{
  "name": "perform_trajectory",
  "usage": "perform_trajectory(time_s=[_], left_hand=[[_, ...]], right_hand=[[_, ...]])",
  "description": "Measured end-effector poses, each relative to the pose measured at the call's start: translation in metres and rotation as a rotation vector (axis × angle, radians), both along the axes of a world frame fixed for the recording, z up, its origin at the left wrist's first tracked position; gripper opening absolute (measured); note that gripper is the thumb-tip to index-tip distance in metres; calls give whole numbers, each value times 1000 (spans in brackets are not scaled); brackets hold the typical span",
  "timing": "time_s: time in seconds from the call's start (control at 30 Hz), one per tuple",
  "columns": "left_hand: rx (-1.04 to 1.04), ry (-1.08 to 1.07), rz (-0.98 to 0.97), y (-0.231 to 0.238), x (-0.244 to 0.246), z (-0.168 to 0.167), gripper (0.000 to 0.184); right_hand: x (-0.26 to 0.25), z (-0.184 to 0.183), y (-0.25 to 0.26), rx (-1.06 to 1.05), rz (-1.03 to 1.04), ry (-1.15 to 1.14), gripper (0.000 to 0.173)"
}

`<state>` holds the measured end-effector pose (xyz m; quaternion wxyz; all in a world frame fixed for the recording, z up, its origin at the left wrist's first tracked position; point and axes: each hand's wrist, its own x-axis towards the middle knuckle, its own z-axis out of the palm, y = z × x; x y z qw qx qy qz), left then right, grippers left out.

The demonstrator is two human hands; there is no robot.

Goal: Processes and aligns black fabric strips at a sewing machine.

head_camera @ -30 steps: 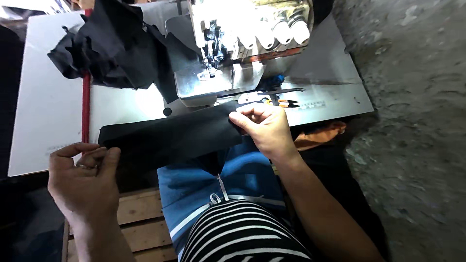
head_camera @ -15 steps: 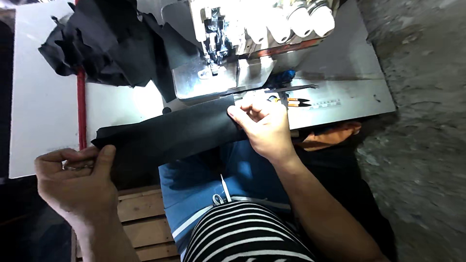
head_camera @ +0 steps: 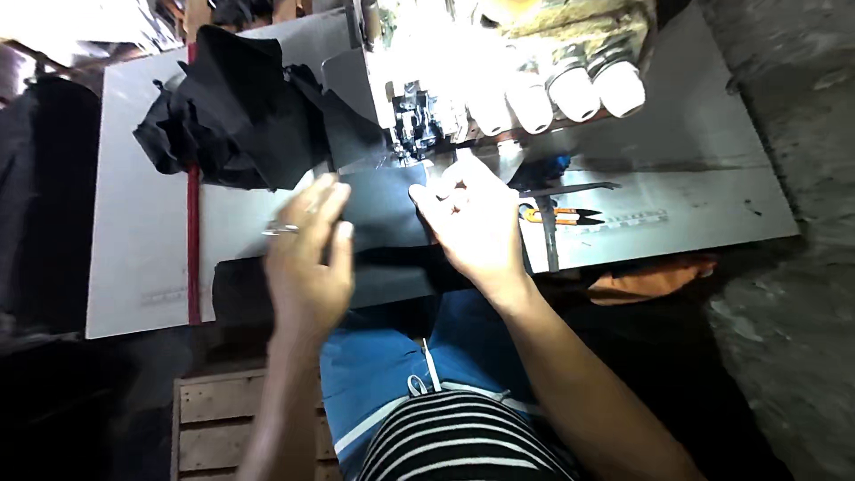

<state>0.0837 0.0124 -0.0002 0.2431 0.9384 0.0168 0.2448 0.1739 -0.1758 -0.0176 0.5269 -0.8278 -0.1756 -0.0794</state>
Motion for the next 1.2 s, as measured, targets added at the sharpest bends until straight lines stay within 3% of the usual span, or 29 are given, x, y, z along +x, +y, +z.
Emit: perform_trajectory(time_s=[0.1, 0.2, 0.37, 0.57, 0.87, 0.93, 1.03, 1.07, 1.2], left_hand=[[-124, -50, -207, -32, 12, -30, 34], [-149, -89, -194, -38, 11, -48, 32], [-131, -119, -71, -43, 22, -45, 30], [-127, -123, -32, -48, 26, -43, 30], [-112, -99, -48, -49, 23, -36, 33], [-82, -23, -92, -44, 13, -24, 38], [58, 1, -130, -44, -2, -18, 66], [116, 1, -133, -47, -3, -21, 68], [84, -162, -63, -52, 8, -35, 32]], right_hand=[[4, 2, -6, 52, 83, 132, 23], [6, 6, -14, 105, 169, 318, 19], [-1, -3, -16, 191, 160, 331, 10], [-9, -10, -19, 352, 219, 410, 28], [-14, -11, -27, 487, 285, 451, 35], [-16, -8, -26, 488, 279, 433, 37], [-16, -4, -30, 468, 272, 435, 36], [-16, -4, -31, 473, 286, 441, 35], [-16, 4, -29, 436, 351, 470, 31]])
